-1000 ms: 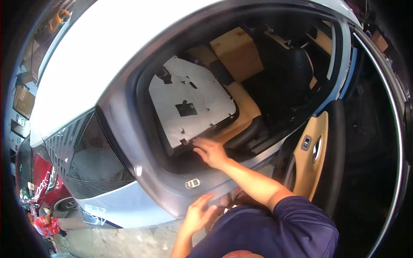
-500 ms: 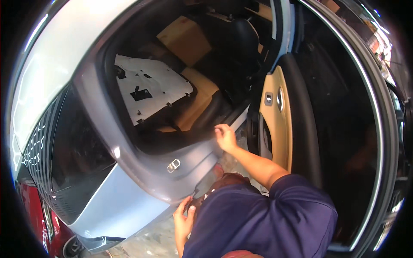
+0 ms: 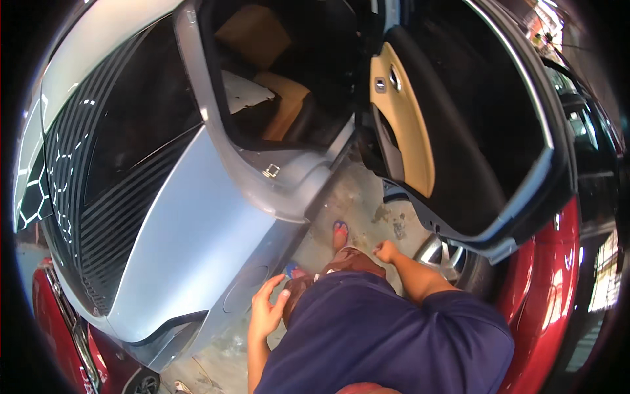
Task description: The person manipulates the interior door panel of a car and handles small electronic components and wiring inside the door frame.
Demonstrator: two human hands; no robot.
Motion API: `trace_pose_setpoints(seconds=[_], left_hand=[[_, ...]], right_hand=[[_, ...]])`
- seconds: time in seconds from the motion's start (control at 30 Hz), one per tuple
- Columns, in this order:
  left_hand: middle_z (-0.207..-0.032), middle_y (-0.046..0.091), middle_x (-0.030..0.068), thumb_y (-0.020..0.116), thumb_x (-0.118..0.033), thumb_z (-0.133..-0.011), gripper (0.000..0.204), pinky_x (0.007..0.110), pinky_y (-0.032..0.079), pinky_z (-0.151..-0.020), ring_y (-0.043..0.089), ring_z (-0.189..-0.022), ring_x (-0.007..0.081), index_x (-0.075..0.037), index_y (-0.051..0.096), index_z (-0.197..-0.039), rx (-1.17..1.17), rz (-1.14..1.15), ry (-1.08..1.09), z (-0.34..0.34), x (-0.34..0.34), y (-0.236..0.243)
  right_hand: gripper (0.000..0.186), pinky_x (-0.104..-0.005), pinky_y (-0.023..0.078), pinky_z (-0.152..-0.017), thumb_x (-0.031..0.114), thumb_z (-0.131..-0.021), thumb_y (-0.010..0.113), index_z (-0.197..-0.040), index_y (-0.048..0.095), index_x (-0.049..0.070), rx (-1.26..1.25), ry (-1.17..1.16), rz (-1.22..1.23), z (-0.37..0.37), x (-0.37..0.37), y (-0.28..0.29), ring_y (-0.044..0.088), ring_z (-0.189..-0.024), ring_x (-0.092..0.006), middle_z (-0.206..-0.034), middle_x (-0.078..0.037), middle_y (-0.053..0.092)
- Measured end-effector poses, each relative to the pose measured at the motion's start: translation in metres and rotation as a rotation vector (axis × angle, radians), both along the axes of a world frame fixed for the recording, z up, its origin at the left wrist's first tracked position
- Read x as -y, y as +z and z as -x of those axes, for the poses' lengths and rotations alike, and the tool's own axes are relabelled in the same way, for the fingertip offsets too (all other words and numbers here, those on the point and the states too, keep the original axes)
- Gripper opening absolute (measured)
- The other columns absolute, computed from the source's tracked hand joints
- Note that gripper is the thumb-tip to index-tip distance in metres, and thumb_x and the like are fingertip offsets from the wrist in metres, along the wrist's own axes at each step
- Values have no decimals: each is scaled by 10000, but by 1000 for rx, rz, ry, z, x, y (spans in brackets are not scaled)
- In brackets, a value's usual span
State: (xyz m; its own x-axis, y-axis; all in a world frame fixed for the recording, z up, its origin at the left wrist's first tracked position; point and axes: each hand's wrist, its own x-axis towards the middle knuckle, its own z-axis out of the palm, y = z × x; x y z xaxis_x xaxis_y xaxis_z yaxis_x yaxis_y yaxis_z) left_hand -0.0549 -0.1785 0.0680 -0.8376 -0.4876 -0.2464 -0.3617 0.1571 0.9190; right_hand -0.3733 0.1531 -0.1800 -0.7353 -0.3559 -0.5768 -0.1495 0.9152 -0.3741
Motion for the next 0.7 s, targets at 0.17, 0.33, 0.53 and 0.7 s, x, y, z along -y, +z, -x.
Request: trace_pose_setpoints(seconds=[0.17, 0.33, 0.53, 0.7], left_hand=[[-1306, 643, 210, 671, -233, -941, 427, 412, 482, -1017, 622, -1214, 366, -3, 621, -1297, -82, 160, -295, 26, 2, 43], [-1289, 647, 222, 676, -206, -928, 410, 410, 485, -1002, 626, -1198, 380, 2, 627, -1278, -53, 242, -261, 54, -12, 69], [-1286, 641, 236, 684, -229, -925, 430, 420, 477, -1012, 610, -1202, 398, 9, 621, -1277, 29, 306, -526, 113, -85, 64], [-1340, 606, 239, 649, -372, -952, 542, 437, 454, -1062, 566, -1254, 406, 20, 581, -1319, 141, 398, -958, 154, -148, 34]], right_hand=[[291, -415, 559, -537, 261, -888, 707, -1039, 668, 16, -86, -1222, 269, 22, -141, 31, 674, -652, -250, -841, -102, 689], [233, -379, 554, -771, 20, -825, 706, -1057, 679, 13, -1024, -927, 696, 24, -200, 78, 685, -828, -207, -917, -95, 714], [339, -399, 550, -831, -6, -821, 658, -1158, 667, 23, -971, -256, 506, 3, -224, 151, 713, -940, -335, -994, -189, 730], [626, -435, 553, -865, 39, -786, 703, -1392, 553, 65, -543, -418, 477, -18, -186, 187, 690, -1025, -399, -1102, -253, 689]])
